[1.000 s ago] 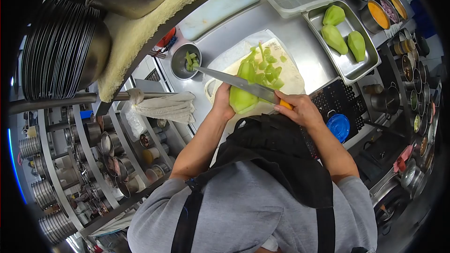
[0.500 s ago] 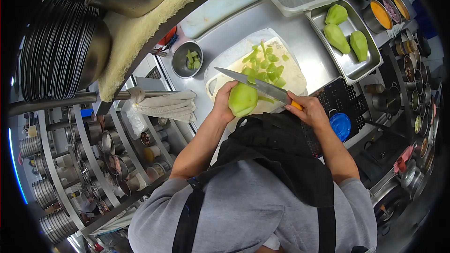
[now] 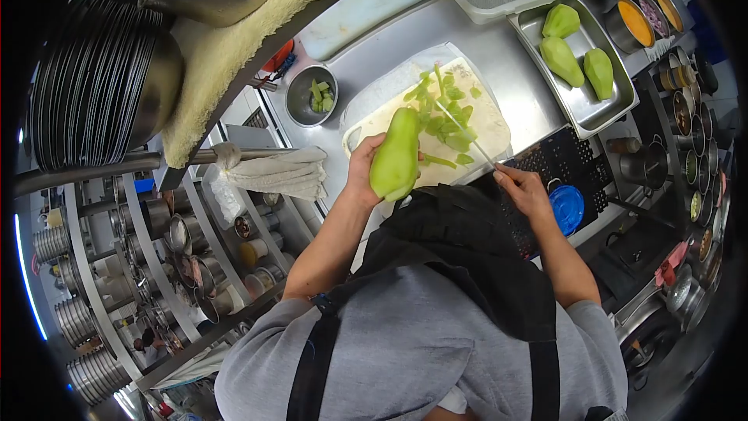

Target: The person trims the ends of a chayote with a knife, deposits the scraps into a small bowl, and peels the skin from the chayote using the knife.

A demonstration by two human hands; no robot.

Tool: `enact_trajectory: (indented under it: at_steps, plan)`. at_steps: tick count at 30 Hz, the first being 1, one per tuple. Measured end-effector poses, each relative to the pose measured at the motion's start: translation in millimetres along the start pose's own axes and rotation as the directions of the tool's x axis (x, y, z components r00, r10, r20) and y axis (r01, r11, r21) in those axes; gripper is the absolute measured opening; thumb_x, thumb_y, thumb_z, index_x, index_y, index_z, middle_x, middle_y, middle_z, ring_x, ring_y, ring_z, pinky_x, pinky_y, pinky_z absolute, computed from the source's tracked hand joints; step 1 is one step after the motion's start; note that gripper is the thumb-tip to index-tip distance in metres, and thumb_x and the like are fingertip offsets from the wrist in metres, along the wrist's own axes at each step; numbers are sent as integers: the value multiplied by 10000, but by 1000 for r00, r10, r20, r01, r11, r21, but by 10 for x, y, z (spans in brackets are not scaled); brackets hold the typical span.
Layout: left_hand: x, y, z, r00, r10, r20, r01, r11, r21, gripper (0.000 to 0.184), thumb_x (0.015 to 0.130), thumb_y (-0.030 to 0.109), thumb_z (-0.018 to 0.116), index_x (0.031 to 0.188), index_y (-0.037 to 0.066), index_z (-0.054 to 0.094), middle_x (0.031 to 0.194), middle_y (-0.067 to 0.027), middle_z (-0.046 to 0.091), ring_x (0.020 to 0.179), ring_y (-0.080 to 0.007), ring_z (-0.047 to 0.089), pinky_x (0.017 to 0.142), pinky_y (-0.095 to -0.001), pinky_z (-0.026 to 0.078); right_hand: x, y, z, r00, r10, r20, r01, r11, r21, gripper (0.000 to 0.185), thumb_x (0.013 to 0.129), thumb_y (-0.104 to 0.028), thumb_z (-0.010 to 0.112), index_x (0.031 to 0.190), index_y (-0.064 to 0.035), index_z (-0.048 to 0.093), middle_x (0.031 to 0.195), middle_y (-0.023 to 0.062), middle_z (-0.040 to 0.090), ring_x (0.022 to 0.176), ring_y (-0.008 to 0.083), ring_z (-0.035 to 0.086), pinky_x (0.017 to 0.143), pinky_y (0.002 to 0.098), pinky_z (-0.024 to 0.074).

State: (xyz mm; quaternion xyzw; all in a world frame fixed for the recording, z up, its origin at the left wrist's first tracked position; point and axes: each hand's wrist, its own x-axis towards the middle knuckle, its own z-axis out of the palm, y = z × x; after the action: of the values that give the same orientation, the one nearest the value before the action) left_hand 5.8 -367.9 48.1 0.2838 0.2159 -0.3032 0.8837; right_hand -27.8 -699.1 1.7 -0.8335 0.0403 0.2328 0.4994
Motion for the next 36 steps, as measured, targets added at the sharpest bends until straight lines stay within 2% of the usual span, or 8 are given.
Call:
enact_trajectory:
  at_steps: [2,8,10,12,18,24,27,36]
  plan:
    - [68,11,-36,997,43,-63,-43,999,5,524,952,374,457,1285,-19,556,1134,-252,632,992,-378,650,779,-470,558,-11,-187,61,990,129,55,-135,986,103,423,913,-306,705,1212,-9,667,861,220,724,775,258,734,723,335,536]
    - [376,-64,-204,948,11,319,57,978,-202,505,956,373,480,1298,10,561,1132,-216,646,1011,-353,638,884,-487,523,-43,-714,204,873,-482,-75,483,875,-5,446,870,-275,749,1226,-20,662,954,209,715,855,324,722,774,360,544]
    - [341,-84,45,984,70,-165,-106,970,-218,469,966,356,485,1280,19,572,1094,-209,654,992,-342,640,880,-473,521,-53,-867,227,830,-555,-43,553,831,-60,484,852,-304,760,1237,-34,651,965,206,706,855,376,695,771,393,551]
    - [300,-88,136,993,81,-87,-95,981,-172,417,980,333,488,1240,22,590,1086,-162,668,945,-325,662,837,-472,545,-81,-1028,250,751,-661,12,656,743,-134,507,847,-340,759,1243,-46,642,925,190,706,818,382,687,744,413,552]
    - [327,-88,51,994,76,83,-65,988,-137,436,984,337,458,1187,-19,608,1017,-213,681,921,-333,669,860,-445,540,-104,-1138,273,716,-694,79,694,695,-187,539,837,-351,764,1264,-52,628,875,160,698,760,353,682,696,407,548]
    - [289,-104,100,993,64,-95,-83,972,-219,428,976,327,465,1195,-13,608,1045,-200,686,924,-341,675,838,-473,549,62,-834,248,724,-690,-2,673,707,-219,553,815,-332,785,1261,-43,632,918,168,709,796,351,691,711,409,548]
    - [219,-41,-27,993,70,93,-66,996,-54,424,959,326,489,1200,-1,609,1095,-191,679,975,-365,665,790,-544,553,63,-663,116,792,-610,-36,593,782,-191,526,815,-321,788,1235,-37,648,940,178,713,823,358,695,733,412,548]
    - [259,-131,114,994,64,-94,-73,993,-94,460,942,370,541,1224,14,614,1108,-189,681,995,-338,662,933,-453,515,-83,-1018,244,769,-638,45,639,768,-34,496,823,-215,786,1239,9,636,916,183,710,826,355,700,766,373,543]
